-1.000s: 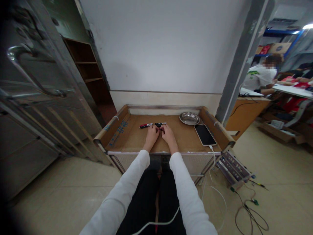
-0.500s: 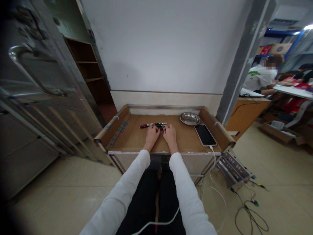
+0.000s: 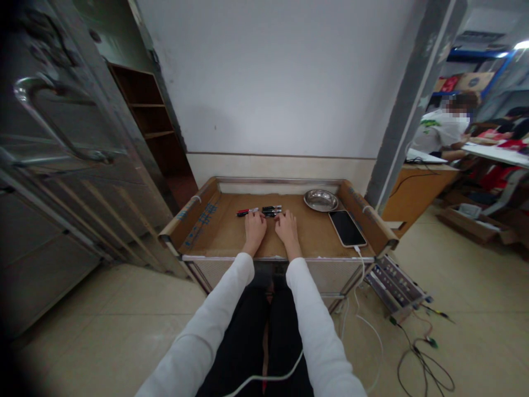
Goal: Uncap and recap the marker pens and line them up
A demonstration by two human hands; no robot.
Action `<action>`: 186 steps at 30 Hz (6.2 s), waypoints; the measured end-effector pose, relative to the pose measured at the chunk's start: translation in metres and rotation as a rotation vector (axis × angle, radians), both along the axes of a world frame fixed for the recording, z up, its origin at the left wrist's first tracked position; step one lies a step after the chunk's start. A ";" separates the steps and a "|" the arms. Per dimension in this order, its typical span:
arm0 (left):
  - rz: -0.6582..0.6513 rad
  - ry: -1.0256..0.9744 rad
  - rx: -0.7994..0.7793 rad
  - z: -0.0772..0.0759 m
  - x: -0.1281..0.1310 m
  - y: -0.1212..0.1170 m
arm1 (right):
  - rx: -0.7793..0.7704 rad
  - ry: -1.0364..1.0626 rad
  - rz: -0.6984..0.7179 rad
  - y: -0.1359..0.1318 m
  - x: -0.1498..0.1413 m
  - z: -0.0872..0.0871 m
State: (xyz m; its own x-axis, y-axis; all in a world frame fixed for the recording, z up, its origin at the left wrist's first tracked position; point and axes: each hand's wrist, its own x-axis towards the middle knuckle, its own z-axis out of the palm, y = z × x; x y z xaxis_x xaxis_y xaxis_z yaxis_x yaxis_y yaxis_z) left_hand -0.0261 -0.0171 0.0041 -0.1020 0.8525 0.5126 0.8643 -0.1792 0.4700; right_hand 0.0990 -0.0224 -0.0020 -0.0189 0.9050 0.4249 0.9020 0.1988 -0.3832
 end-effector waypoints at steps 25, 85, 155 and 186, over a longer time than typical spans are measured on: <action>0.324 -0.082 -0.068 0.001 0.001 -0.004 | 0.048 -0.041 0.016 0.001 -0.002 -0.001; -0.191 -0.255 -0.026 -0.010 -0.004 0.008 | 0.148 0.049 -0.089 0.006 0.004 -0.004; 0.227 0.049 -0.029 -0.001 -0.008 0.013 | 0.019 0.030 0.033 -0.002 0.000 0.005; -0.553 -0.475 0.378 0.009 -0.025 0.009 | 0.119 0.286 0.261 0.007 -0.002 -0.007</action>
